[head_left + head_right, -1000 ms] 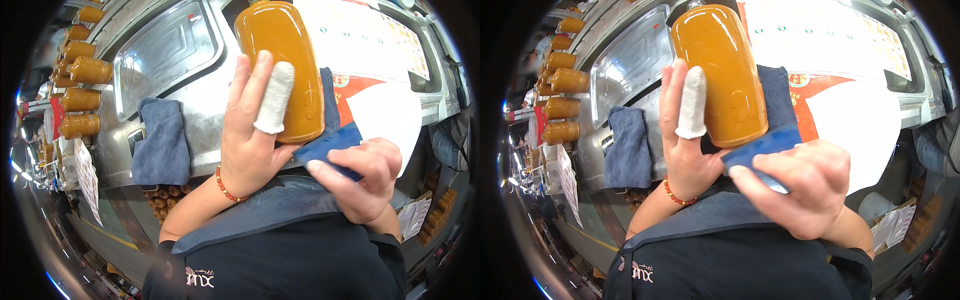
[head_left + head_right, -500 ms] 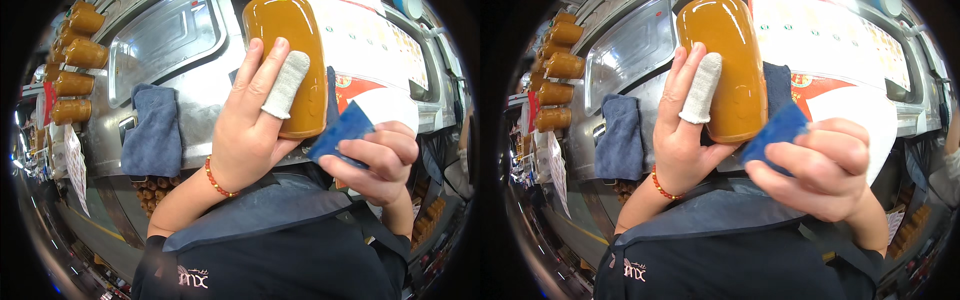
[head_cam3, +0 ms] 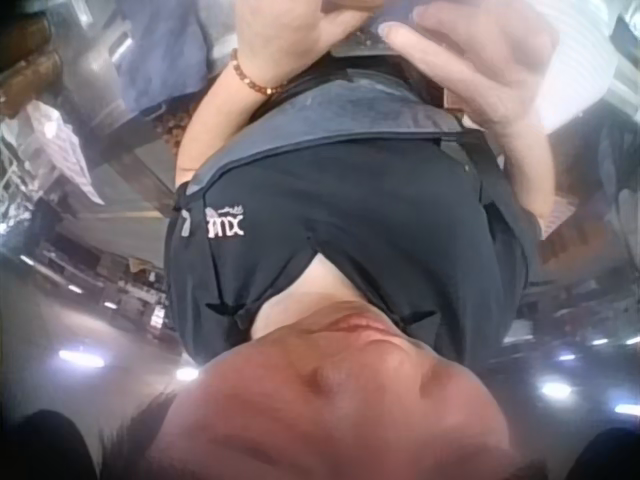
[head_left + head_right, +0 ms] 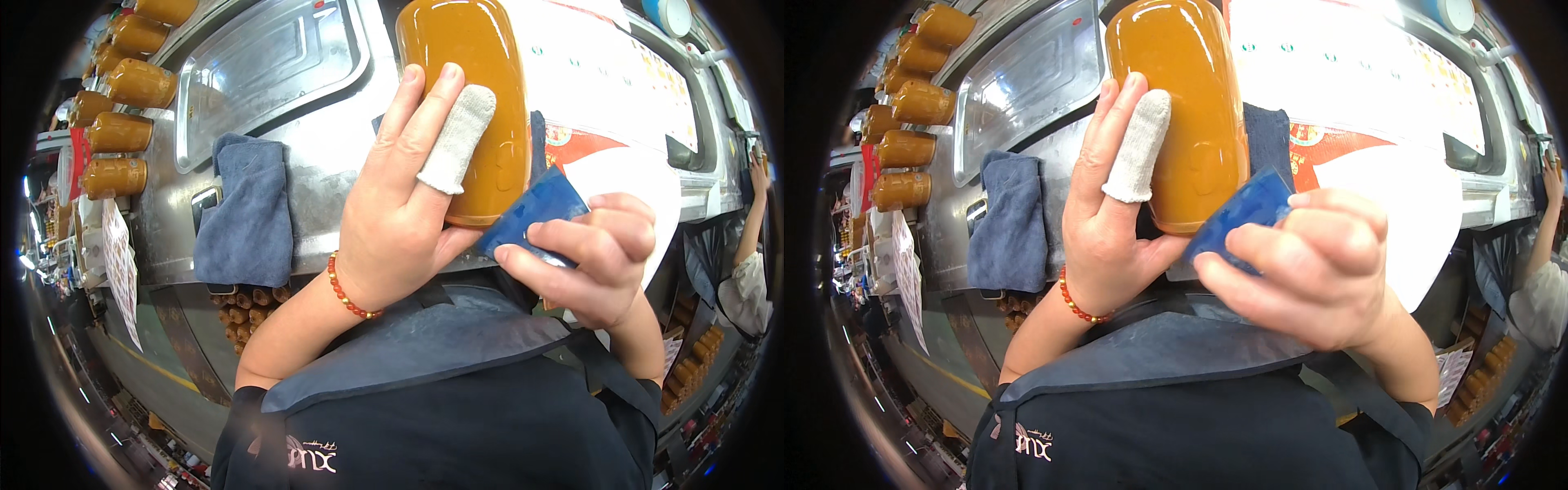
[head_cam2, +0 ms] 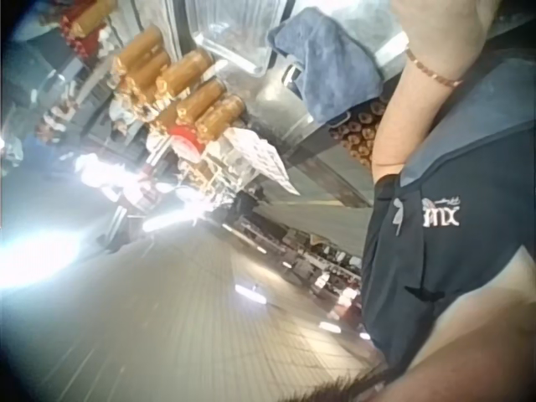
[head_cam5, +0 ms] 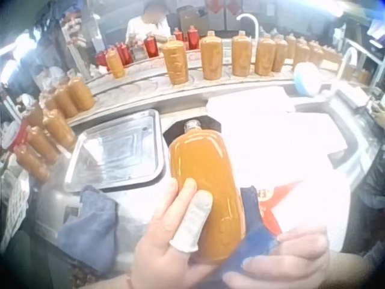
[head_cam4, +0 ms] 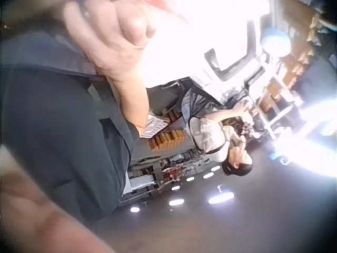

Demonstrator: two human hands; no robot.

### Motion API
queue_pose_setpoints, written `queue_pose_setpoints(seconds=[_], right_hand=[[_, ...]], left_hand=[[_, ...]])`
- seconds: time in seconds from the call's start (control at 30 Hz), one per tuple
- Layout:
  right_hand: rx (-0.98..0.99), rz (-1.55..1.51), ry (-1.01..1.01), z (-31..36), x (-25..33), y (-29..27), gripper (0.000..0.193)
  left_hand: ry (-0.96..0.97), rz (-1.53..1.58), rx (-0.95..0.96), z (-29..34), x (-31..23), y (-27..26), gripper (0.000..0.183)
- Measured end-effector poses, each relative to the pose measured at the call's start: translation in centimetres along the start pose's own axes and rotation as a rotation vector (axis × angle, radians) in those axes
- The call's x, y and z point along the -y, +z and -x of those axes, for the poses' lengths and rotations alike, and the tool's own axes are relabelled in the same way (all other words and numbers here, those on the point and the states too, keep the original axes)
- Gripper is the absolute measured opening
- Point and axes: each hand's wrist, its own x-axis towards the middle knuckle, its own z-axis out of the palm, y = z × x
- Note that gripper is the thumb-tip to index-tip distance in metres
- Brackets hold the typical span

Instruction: The person wipes amber bottles with a cloth, applies a sticker label to the bottle surface, and smooths it with a blue tool. The person repeats this process on multiple bottles at a workstation.

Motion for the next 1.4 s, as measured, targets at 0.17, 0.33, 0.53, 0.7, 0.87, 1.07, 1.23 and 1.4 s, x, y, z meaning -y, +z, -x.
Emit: queue_pose_setpoints(seconds=[0.17, 0.33, 0.53, 0.7, 0.87, 1.07, 1.23, 1.4], right_hand=[[0.172, -0.007, 0.148, 2.5, -1.5, -0.5, 0.024], [0.067, -0.064, 0.135, 1.2, 0.0, -1.5, 0.023], [0.046, -0.088, 0.137, 1.6, -0.3, -0.1, 0.027], [0.046, -0.129, 0.136, 1.6, -0.3, 0.2, 0.025], [0.014, -0.105, 0.126, 1.3, -0.5, 0.3, 0.029], [0.02, -0.125, 0.16, 1.9, -0.4, 0.3, 0.025], [0.009, -0.143, 0.17, 1.8, -0.4, 0.4, 0.024], [-0.054, -0.11, 0.126, 1.6, -0.9, 0.7, 0.029]], left_hand=[[-0.056, 0.148, -0.004, 0.8, 0.8, -0.1, 0.092], [-0.164, 0.072, -0.008, 1.5, -0.3, 0.1, 0.099], [-0.044, 0.005, -0.075, 0.6, 0.2, 1.8, 0.102], [-0.139, 0.172, -0.087, 1.3, 0.5, 1.4, 0.107], [-0.001, -0.072, -0.038, -0.1, -0.4, 1.4, 0.094], [-0.026, 0.043, -0.085, 0.6, 0.5, 1.7, 0.099], [-0.138, 0.134, -0.036, 0.8, -0.2, 0.9, 0.098], [0.02, -0.143, -0.051, 0.2, 0.0, 2.1, 0.102]])
